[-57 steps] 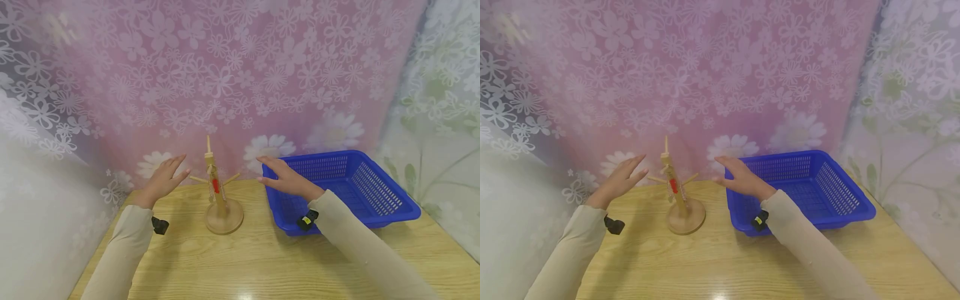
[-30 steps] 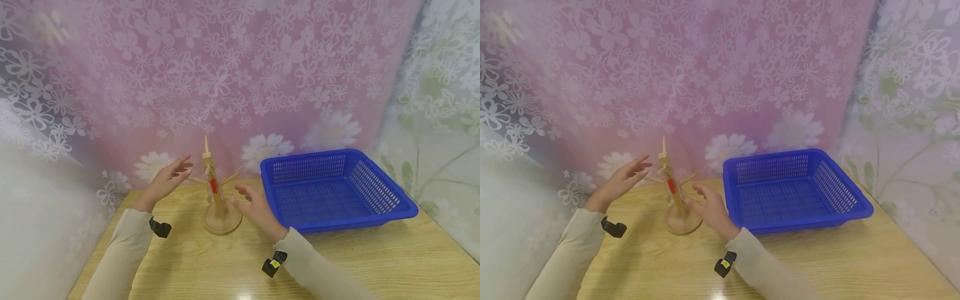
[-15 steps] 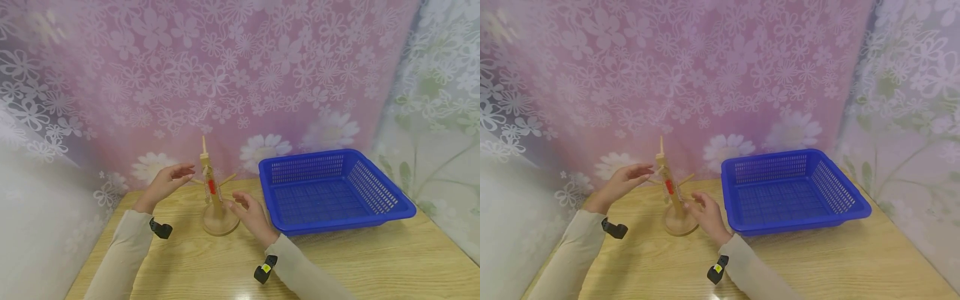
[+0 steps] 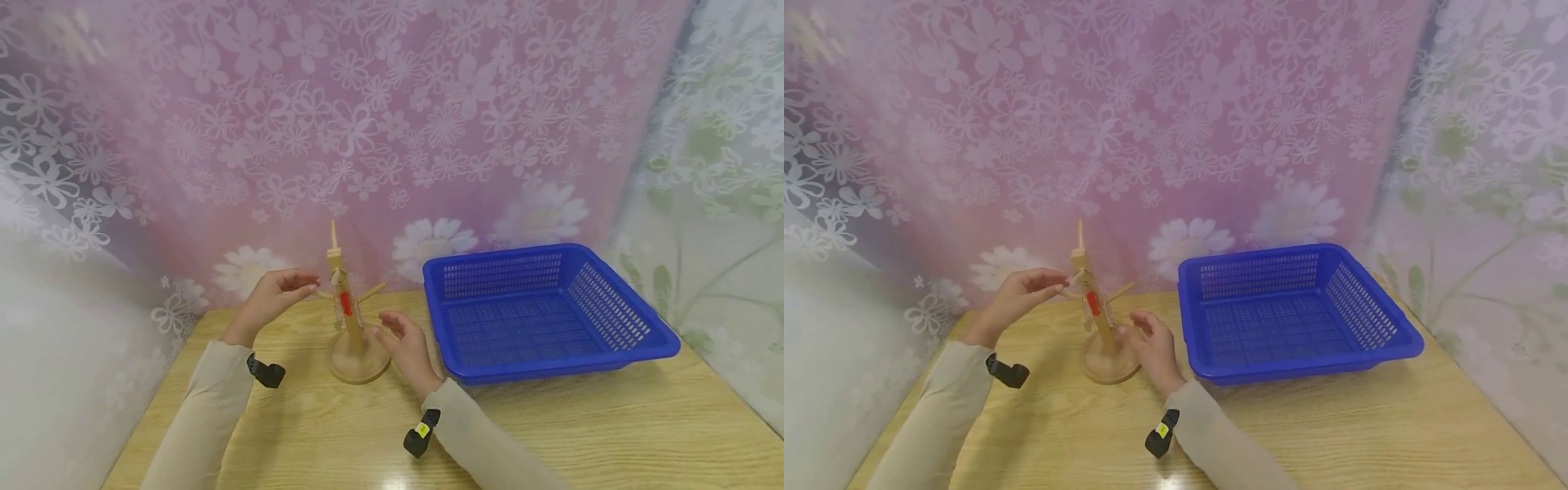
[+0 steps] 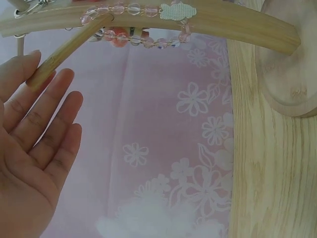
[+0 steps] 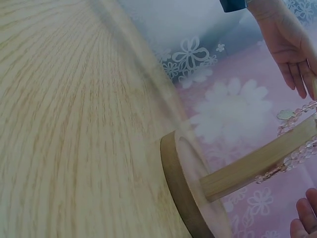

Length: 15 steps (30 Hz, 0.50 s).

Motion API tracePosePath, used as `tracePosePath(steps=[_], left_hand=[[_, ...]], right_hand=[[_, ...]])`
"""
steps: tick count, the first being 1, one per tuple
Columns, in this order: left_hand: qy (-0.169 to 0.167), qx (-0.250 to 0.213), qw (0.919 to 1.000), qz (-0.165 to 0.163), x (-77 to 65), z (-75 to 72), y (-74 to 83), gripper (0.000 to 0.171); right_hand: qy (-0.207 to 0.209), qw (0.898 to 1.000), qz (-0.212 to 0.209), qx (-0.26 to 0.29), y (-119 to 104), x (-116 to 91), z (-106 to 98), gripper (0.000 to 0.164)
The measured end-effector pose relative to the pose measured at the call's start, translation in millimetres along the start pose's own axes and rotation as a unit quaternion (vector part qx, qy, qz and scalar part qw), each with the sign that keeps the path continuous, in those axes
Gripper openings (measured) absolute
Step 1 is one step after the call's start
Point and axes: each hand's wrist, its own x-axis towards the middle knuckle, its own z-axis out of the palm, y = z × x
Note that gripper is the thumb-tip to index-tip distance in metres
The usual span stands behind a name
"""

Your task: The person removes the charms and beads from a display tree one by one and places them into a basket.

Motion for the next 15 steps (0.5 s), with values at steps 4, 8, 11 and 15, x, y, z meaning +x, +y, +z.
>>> tracePosePath(steps=[4,8,11,15], left_hand=[[0.011,-0.013,0.9998,-0.007,-0.1,1.8,-2.2,0.034],[0.025,-0.021,0.9995,-0.003,-0.2,3.2,-5.4,0.029],[0.031,-0.037,0.9988,0.001,-0.1,4.6,-6.7,0.028],[0.033,-0.058,0.9978,0.001,-0.5,6.6,-8.2,0.028]], right_hand=[[0.000,1.000,-0.006,0.026,-12.7,-1.8,0.6,0.033],[-0.003,0.999,-0.009,0.037,-19.4,-2.3,4.0,0.031],[-0.006,0.999,-0.008,0.042,-20.1,-1.7,8.2,0.031],[-0.010,0.999,0.002,0.052,-19.8,-1.1,13.6,0.033]])
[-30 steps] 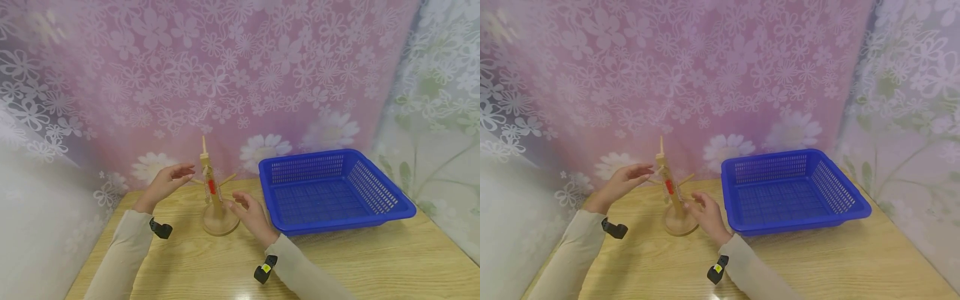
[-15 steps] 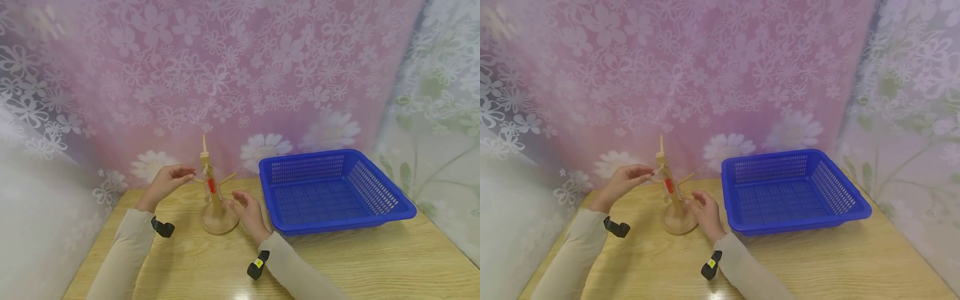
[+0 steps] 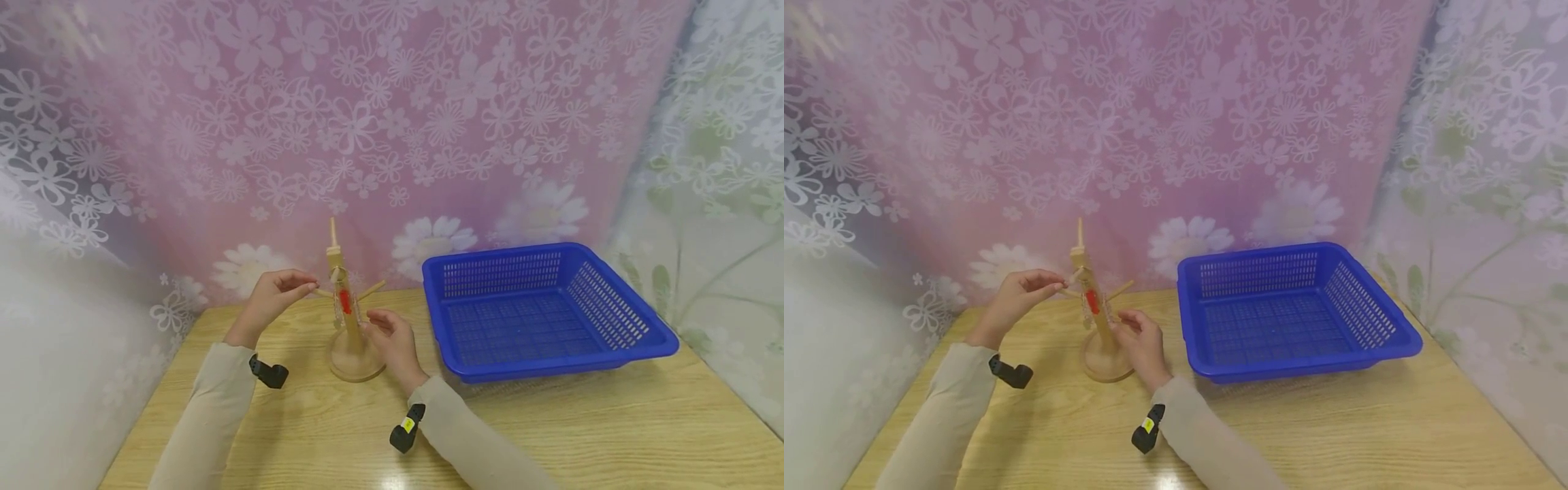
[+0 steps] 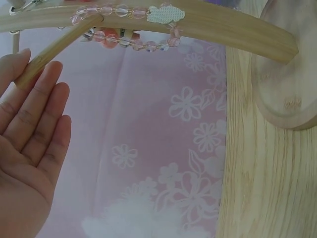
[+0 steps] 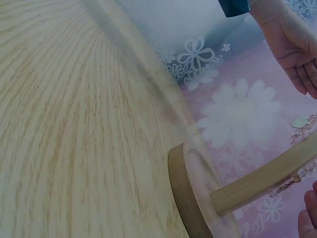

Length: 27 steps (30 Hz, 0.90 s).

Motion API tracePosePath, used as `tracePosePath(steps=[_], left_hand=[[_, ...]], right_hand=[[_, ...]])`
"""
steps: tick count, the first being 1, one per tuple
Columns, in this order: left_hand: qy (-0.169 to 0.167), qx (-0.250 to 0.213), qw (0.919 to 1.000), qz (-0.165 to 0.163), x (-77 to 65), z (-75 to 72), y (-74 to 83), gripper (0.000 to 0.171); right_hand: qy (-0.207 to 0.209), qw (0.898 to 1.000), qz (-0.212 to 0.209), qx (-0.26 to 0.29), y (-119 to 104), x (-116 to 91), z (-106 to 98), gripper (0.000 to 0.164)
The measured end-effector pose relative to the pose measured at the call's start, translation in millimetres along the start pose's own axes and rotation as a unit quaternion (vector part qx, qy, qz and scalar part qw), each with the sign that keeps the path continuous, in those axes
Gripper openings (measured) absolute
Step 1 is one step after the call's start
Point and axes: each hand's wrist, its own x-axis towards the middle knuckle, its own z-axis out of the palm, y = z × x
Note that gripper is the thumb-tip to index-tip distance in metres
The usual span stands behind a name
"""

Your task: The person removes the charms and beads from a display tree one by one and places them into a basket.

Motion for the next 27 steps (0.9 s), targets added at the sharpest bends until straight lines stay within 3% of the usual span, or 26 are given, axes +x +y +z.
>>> tracePosePath(steps=[22,27], left_hand=[[0.016,-0.069,0.9967,-0.040,-0.4,7.4,-7.9,0.031],[0.017,-0.089,0.9952,-0.036,0.3,7.3,-8.6,0.031]], right_hand=[[0.021,0.998,-0.015,-0.050,-3.0,7.8,13.2,0.020],[0.031,0.997,-0.024,-0.060,16.2,14.2,15.5,0.017]])
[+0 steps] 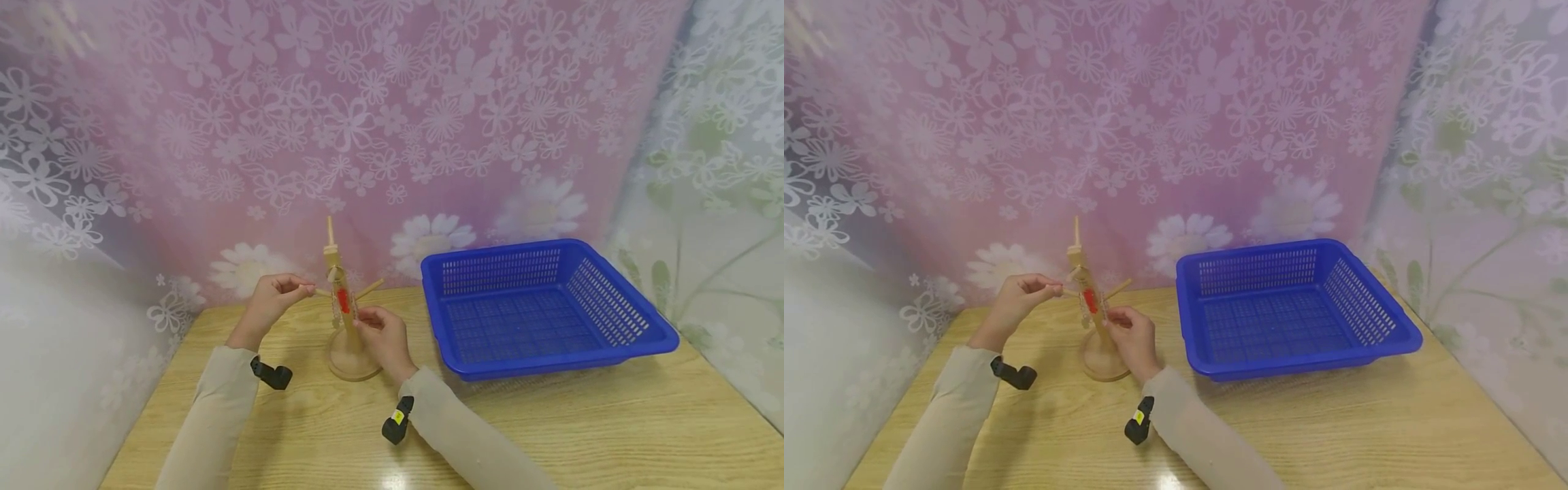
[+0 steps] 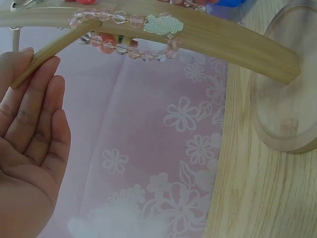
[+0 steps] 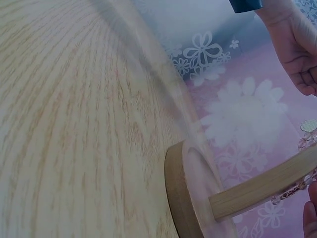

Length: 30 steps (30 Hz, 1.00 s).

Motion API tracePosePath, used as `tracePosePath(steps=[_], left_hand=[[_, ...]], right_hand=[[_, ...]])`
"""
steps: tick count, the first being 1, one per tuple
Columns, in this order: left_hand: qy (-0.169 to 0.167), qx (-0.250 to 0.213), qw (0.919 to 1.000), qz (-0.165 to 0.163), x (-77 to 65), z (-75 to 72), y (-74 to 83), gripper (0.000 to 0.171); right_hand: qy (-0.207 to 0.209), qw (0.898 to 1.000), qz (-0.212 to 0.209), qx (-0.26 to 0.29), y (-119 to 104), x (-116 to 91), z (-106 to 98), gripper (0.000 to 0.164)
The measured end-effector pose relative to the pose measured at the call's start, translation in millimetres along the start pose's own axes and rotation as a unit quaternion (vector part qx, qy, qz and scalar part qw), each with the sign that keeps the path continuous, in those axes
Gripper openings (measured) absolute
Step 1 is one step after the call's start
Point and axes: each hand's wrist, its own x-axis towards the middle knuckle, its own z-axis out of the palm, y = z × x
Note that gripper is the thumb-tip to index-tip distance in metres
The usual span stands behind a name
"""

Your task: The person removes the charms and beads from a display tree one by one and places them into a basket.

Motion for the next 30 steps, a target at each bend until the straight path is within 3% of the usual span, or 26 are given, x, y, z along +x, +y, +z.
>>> tracePosePath(steps=[3,8,30], left_hand=[[-0.002,-0.009,1.0000,0.002,-0.3,-0.3,0.1,0.021],[-0.002,-0.020,0.9998,0.006,0.5,-0.6,-0.4,0.010],[-0.006,-0.051,0.9986,0.012,3.5,1.8,-6.6,0.014]], right_hand=[[0.004,1.000,0.001,-0.001,13.3,3.4,2.6,0.016],[0.000,1.000,-0.009,-0.006,15.8,3.9,2.4,0.013],[-0.010,1.000,-0.005,-0.027,-4.1,4.4,-8.3,0.008]])
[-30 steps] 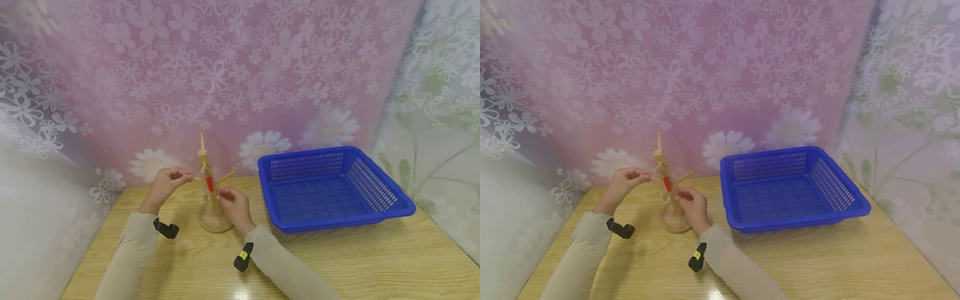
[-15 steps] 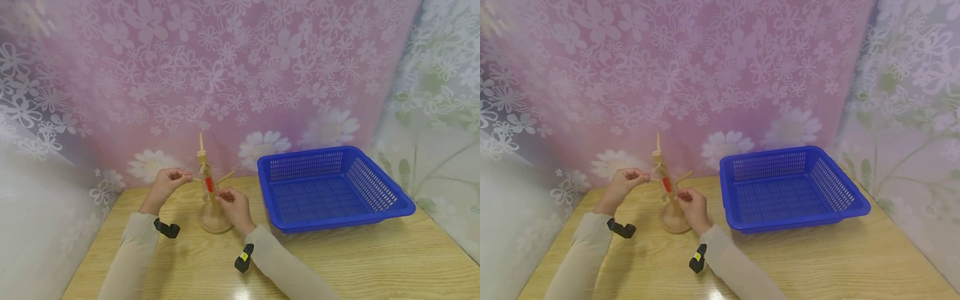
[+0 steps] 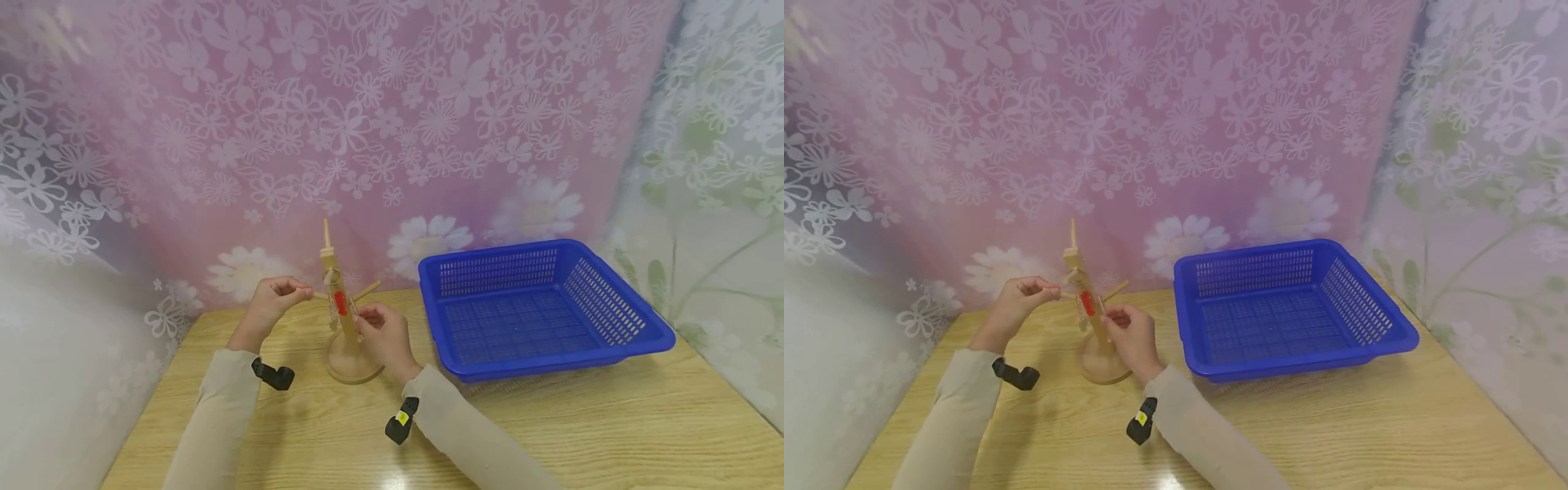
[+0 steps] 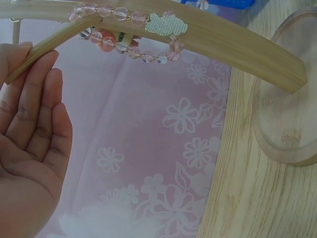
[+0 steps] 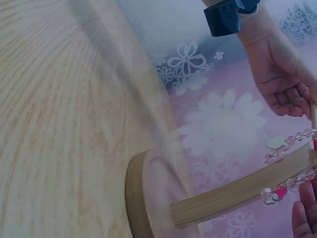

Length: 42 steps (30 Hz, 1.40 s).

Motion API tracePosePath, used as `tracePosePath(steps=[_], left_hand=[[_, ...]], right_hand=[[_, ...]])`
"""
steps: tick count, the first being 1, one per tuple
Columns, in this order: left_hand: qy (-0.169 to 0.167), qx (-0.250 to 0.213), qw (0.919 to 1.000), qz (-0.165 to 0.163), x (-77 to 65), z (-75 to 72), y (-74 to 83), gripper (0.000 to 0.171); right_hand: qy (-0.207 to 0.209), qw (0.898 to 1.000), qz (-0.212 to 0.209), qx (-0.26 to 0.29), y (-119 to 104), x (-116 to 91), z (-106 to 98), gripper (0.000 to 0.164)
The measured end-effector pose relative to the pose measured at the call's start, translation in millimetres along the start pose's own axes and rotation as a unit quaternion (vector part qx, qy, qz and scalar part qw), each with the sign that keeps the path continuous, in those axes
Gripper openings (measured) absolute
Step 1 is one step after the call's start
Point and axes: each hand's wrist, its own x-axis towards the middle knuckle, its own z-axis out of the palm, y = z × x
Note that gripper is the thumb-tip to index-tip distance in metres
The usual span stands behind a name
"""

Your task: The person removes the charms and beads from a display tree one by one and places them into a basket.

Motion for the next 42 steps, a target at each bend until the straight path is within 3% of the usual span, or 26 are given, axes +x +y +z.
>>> tracePosePath(steps=[20,42], left_hand=[[0.002,0.016,0.9998,-0.014,-1.1,0.7,3.0,0.010],[-0.006,0.019,0.9998,-0.009,0.7,-0.8,0.9,0.010]], right_hand=[[0.023,0.999,0.027,-0.013,-25.4,10.0,-10.9,0.008],[0.034,0.999,-0.027,-0.007,-48.7,29.4,-34.2,0.014]])
